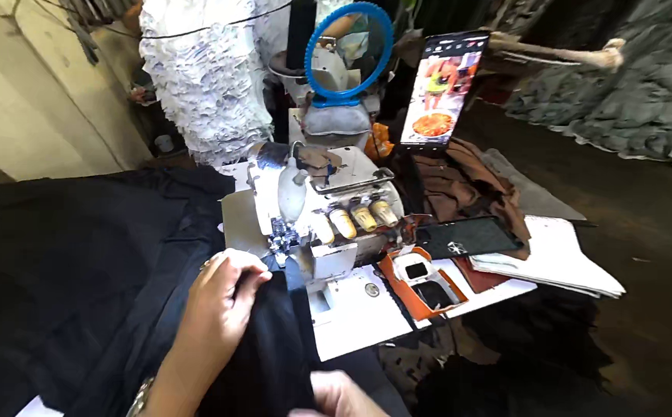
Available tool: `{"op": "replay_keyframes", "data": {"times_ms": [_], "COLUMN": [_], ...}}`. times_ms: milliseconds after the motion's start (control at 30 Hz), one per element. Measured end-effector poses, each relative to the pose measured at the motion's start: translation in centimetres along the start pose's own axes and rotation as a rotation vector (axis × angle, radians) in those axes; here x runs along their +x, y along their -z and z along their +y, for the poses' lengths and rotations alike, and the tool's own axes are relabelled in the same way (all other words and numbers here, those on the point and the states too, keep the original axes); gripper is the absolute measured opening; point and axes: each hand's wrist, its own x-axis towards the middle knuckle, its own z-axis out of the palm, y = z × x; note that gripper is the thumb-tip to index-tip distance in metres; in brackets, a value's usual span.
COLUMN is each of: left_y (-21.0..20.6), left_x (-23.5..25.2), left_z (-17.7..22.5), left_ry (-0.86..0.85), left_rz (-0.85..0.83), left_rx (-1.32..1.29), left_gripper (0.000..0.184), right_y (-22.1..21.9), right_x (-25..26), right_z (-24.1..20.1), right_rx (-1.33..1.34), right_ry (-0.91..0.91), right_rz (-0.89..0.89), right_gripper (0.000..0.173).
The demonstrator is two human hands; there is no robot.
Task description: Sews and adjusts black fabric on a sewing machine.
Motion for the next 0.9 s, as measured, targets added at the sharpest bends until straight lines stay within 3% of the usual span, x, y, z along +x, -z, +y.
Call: {"op": "replay_keyframes", "data": {"times_ms": [67, 133, 333, 533, 700, 900], "left_y": [-1.9, -3.2, -3.7, -4.1, -3.9, -4.4], "left_x": [0.2, 0.2, -1.4, -2.0, -2.4, -2.7], "left_z": [-1.0, -1.5, -1.4, -1.0, 0.3, 0.7], "left_ry": [0.056, 0.153, 0.249, 0.173, 0.107, 0.249], "left_rz": [-0.063, -0.155, -0.202, -0.172, -0.222, -0.159], "left_rx": [0.076, 0.063, 0.104, 0.156, 0.280, 0.224], "left_gripper": [0.014, 0.013, 0.013, 0.014, 0.025, 0.019], "right_y": [1.0, 2.3, 1.3, 0.9, 1.2, 1.1], "right_x": [1.1, 2.0, -0.3, -1.2, -1.6, -1.6], "right_z": [2.4, 5.0, 5.2, 7.0, 7.6, 7.6], "right_rx": [-0.412, -0.608, -0.200, -0.159, -0.156, -0.127], "right_ry": [0.050, 0.119, -0.041, -0.083, -0.091, -0.089], "right_rz": [0.331, 0.426, 0.168, 0.212, 0.188, 0.198], "right_gripper": [0.022, 0.021, 0.018, 0.017, 0.018, 0.016]}}
